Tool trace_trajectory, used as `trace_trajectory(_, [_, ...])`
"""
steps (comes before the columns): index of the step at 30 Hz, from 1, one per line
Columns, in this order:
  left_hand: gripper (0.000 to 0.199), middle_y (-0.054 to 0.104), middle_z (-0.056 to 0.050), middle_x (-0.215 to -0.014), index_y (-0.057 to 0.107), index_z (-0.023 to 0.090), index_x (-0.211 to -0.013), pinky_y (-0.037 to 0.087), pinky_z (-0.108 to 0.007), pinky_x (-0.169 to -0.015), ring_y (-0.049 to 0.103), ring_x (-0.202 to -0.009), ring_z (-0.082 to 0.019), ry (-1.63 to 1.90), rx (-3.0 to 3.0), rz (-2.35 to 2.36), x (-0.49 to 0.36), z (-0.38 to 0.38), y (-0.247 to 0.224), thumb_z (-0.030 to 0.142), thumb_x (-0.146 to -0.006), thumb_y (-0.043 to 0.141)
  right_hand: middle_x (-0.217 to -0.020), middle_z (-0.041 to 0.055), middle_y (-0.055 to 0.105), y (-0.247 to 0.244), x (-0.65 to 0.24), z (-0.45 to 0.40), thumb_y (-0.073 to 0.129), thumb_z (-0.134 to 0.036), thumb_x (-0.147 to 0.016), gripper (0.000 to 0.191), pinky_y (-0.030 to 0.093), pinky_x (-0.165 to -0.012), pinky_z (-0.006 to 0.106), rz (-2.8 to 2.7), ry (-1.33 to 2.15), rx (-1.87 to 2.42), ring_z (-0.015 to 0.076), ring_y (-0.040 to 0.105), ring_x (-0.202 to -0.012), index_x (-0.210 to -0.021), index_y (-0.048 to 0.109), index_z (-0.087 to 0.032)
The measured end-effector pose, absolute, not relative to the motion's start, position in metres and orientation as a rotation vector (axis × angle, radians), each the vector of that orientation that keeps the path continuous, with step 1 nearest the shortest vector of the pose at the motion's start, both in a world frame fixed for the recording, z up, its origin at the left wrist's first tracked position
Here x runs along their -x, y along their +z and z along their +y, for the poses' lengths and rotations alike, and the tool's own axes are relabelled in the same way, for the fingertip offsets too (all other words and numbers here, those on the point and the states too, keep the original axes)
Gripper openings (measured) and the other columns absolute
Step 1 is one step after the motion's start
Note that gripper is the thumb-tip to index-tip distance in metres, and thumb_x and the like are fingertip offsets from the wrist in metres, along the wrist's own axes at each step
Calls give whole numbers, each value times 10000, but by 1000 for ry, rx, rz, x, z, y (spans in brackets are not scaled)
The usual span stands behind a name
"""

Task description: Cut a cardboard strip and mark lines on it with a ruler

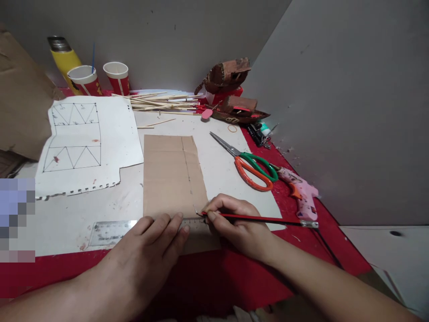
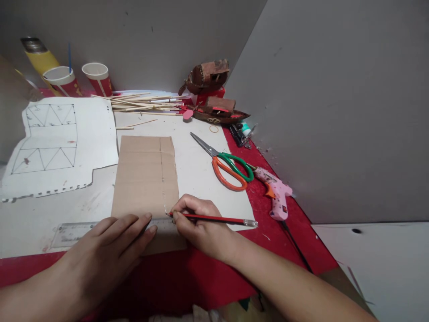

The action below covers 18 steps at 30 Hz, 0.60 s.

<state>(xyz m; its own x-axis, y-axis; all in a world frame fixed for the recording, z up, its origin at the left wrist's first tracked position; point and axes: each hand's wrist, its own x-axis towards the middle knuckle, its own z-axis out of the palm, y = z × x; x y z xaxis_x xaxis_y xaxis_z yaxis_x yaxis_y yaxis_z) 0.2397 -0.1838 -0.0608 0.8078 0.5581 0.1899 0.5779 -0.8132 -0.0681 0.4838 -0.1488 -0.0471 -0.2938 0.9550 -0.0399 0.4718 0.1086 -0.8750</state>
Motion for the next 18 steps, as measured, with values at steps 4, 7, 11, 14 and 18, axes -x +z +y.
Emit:
trace_trajectory(4, [468, 566, -132, -1403, 516, 114, -1377, 371, -425, -926, 464, -1222, -297, -229, 2867, -886, -239, -184, -61, 139, -910, 504, -630, -17, 604, -48, -484, -149, 547, -256, -880, 135, 399, -492, 213, -1843, 1113, 1382, 110, 505, -548, -784, 616, -190])
trace_trajectory(7, [482, 567, -130, -1400, 508, 112, -1388, 375, -427, -921, 464, -1219, -302, -230, 2866, -875, -238, -184, -62, 136, -907, 502, -650, -5, 626, -47, -484, -149, 547, -241, -869, 131, 416, -513, 220, -1867, 1103, 1352, 115, 526, -566, -775, 620, -188])
trace_trajectory(11, [525, 542, -149, -1428, 485, 97, -1415, 384, -432, -916, 465, -1222, -315, -213, 2878, -855, -237, -184, -63, 114, -892, 527, -645, 3, 640, -46, -485, -148, 572, -245, -855, 113, 420, -502, 221, -1761, 1183, 1345, 117, 537, -555, -777, 627, -184])
trace_trajectory(14, [538, 529, -162, -1444, 472, 90, -1428, 388, -431, -924, 460, -1243, -319, -223, 2902, -859, -234, -183, -63, 121, -895, 540, -706, 32, 698, -47, -487, -146, 607, -267, -868, 115, 474, -563, 229, -1597, 1262, 1320, 129, 611, -617, -799, 632, -179])
trace_trajectory(18, [502, 536, -161, -1449, 490, 114, -1412, 410, -422, -900, 486, -1241, -313, -289, 2948, -877, -232, -181, -57, 129, -912, 515, -731, 28, 715, -52, -488, -141, 658, -317, -896, 143, 471, -559, 208, -1384, 1320, 1245, 105, 606, -608, -843, 650, -185])
